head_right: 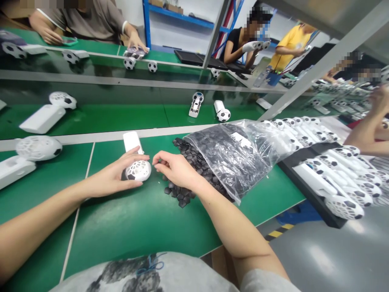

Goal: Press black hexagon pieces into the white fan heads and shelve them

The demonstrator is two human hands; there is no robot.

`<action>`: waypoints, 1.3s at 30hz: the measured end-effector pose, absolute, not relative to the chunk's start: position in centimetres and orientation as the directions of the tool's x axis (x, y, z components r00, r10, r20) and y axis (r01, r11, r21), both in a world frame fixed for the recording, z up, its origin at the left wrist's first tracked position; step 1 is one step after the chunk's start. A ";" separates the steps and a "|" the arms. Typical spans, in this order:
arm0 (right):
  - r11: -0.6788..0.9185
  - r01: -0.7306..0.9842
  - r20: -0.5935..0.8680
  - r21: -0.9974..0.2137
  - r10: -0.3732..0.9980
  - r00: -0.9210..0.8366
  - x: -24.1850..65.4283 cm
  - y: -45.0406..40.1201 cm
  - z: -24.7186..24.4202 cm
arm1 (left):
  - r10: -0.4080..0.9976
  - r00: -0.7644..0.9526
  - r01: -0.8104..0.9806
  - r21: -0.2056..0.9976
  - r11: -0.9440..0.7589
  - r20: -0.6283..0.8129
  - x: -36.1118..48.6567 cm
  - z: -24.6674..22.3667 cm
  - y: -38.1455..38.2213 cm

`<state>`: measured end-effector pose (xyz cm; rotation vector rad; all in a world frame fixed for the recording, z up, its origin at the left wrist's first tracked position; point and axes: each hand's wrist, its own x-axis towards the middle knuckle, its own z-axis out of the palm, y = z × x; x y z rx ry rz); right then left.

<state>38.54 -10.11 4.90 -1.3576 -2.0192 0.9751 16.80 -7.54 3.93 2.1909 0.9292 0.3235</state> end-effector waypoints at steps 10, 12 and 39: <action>0.431 0.585 0.276 -0.687 0.900 -0.338 37.6 -10.4 5.2 | 0.686 0.727 0.505 0.700 -0.505 -0.031 16.7 3.7 -7.3; 0.353 0.547 0.166 -0.759 0.917 -0.362 37.6 -10.6 5.2 | 0.686 0.727 0.510 0.693 -0.509 -0.031 16.7 3.8 -7.4; 0.018 0.167 -0.040 -0.986 0.941 -0.336 36.1 -9.8 3.2 | 0.753 0.658 0.497 0.734 -0.462 0.029 17.5 3.7 -7.8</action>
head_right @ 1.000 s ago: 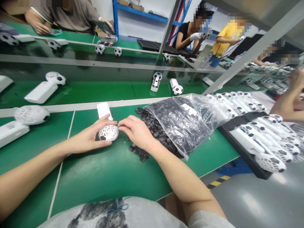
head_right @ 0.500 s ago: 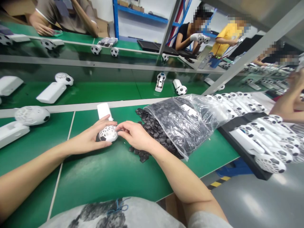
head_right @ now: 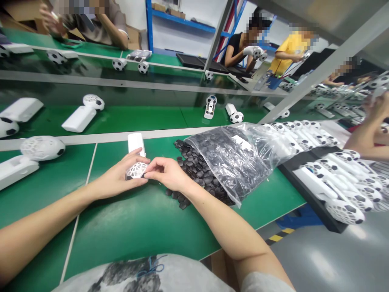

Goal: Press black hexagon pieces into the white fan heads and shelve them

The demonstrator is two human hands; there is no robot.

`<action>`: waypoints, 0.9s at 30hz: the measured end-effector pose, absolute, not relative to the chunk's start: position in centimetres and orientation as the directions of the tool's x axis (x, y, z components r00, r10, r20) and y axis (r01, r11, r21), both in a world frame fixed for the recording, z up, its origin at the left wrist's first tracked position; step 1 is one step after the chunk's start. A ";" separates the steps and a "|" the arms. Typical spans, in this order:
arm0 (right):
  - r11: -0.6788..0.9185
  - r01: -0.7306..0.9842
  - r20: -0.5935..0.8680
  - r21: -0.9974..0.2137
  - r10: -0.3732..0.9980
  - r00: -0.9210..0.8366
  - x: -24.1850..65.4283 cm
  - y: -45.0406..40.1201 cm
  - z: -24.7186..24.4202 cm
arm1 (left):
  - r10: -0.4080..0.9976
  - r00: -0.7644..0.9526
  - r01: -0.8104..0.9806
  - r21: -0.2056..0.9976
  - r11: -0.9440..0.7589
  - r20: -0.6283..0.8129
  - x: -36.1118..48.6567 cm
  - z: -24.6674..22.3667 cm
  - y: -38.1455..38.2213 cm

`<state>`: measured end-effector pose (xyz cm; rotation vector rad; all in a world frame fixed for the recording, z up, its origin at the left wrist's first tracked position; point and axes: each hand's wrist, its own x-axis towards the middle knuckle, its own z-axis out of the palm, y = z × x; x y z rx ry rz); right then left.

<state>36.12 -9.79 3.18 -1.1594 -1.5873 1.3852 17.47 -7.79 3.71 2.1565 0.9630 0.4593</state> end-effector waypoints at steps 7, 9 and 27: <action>-0.005 0.239 -0.086 -0.971 0.940 -0.331 35.7 -9.3 3.3 | 0.716 0.695 0.440 0.751 -0.492 0.062 17.6 3.7 -7.7; 0.002 0.328 -0.123 -0.945 0.925 -0.360 36.4 -9.2 3.6 | 0.715 0.697 0.437 0.752 -0.494 0.065 17.5 3.6 -7.6; 0.250 0.621 -0.021 -0.743 0.919 -0.394 38.4 -9.6 4.5 | 0.665 0.732 0.492 0.790 -0.367 -0.148 15.9 5.4 -6.2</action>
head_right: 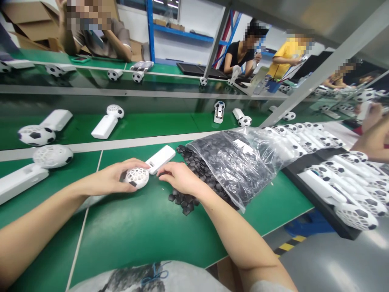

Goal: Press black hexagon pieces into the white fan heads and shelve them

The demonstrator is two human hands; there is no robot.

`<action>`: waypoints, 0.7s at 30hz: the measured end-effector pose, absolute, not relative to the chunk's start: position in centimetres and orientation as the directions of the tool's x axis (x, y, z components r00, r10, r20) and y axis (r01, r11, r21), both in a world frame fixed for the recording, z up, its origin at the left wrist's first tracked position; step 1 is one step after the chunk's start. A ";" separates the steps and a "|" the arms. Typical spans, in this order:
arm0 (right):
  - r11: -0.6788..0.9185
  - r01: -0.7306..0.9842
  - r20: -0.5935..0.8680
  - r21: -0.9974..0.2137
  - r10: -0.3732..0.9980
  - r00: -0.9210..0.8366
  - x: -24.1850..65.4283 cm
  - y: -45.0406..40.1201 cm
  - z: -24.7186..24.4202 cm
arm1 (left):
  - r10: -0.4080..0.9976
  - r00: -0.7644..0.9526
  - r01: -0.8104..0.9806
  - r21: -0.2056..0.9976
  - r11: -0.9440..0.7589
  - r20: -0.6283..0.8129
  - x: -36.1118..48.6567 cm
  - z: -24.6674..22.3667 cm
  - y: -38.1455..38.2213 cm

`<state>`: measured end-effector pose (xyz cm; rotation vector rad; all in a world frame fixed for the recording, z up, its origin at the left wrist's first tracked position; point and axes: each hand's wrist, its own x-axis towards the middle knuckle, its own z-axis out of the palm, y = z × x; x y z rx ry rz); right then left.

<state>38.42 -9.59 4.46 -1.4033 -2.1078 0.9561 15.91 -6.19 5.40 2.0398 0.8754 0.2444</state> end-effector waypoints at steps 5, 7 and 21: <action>0.068 0.378 -0.082 -0.923 0.926 -0.368 37.5 -10.0 4.6 | 0.665 0.733 0.475 0.807 -0.350 -0.143 15.7 5.3 -5.8; 0.031 0.322 -0.105 -0.946 0.913 -0.393 37.1 -10.1 4.4 | 0.661 0.743 0.455 0.804 -0.384 -0.104 15.5 5.0 -5.8; 0.331 0.506 0.140 -0.797 0.915 -0.379 37.0 -10.4 4.1 | 0.733 0.676 0.549 0.715 -0.433 -0.075 16.3 4.7 -7.1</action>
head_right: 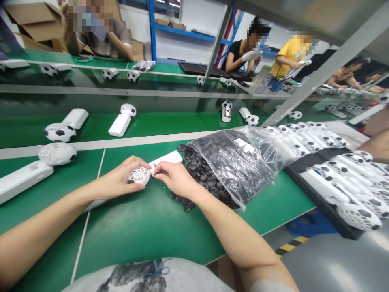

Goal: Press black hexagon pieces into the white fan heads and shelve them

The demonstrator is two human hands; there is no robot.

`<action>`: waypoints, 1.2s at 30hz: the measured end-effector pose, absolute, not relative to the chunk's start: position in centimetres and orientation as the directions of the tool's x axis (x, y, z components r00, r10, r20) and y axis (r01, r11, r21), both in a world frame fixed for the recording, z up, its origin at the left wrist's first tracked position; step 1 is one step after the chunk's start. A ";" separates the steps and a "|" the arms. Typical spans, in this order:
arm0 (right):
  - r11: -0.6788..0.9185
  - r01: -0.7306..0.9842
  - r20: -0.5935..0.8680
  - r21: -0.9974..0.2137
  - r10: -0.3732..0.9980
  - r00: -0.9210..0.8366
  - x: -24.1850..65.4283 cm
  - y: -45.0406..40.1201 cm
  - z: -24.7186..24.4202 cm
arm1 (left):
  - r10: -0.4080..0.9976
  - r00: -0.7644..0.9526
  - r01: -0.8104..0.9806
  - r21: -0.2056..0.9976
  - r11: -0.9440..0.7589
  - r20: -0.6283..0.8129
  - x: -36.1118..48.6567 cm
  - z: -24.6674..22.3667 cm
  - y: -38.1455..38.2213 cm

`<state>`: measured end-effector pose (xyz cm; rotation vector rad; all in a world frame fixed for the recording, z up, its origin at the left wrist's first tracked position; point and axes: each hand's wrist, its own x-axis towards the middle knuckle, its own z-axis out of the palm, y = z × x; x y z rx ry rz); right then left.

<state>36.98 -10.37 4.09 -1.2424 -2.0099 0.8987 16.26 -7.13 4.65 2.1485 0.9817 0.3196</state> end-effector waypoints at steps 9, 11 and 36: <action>0.391 0.467 0.178 -0.793 0.882 -0.435 36.4 -10.7 3.8 | 0.726 0.683 0.528 0.740 -0.416 -0.080 16.2 4.6 -7.0; 0.412 0.466 0.189 -0.783 0.872 -0.452 36.3 -10.7 3.7 | 0.730 0.678 0.533 0.737 -0.416 -0.078 16.3 4.5 -7.0; 0.281 0.847 0.267 -0.451 0.948 -0.172 38.8 -8.8 4.3 | 0.900 0.350 0.618 0.658 -0.431 0.261 17.0 5.0 -2.9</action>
